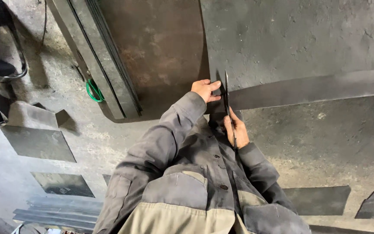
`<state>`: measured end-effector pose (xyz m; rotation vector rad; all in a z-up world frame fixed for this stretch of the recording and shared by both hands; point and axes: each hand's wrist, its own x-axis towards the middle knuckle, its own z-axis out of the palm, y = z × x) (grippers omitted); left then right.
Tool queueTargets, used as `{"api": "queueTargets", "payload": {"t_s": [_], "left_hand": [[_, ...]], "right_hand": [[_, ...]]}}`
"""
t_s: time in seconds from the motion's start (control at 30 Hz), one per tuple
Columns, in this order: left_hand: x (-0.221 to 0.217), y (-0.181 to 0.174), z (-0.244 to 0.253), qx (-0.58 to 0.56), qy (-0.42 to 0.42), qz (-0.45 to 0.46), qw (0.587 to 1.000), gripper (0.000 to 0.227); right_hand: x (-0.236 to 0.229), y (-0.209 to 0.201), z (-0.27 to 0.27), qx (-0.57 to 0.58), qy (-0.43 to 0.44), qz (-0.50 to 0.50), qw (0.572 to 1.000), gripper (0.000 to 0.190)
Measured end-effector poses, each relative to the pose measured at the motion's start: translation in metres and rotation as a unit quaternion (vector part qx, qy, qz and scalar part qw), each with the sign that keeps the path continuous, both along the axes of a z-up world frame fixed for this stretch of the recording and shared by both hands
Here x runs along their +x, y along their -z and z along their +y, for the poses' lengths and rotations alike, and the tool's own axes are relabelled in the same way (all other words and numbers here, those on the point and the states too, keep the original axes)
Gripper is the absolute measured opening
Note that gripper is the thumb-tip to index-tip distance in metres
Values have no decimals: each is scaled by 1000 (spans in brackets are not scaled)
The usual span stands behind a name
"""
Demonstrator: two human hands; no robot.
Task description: The person uses tin snips to cut a long strip from a large sheet of dark material on a workbench. They repeatedly position the snips, cut along the edge, and set the cut strip aside. The process is repeated multiple times throughout the clip.
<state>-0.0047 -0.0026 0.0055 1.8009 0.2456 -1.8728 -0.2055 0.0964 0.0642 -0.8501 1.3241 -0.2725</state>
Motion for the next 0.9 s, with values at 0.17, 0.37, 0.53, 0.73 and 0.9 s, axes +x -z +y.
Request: {"api": "queueTargets", "payload": {"t_s": [0.17,0.37,0.53,0.73,0.9], "left_hand": [[1,18,9,-18,2,29,999,56],[-2,35,13,12,-11,1,1000,63],[-1,28,9,0,-10,21,1000,70],[1,39,9,0,28,19,999,75],[5,-1,-24,17,36,-35,999,57]], "right_hand": [[3,-2,0,-3,11,-6,1000,64],[14,-25,-20,-57,45,-78,994,59],[20,-18,-16,-61,29,27,997,53],[17,5,2,-34,44,17,998,52],[18,-16,-13,-33,47,-49,997,59]]}}
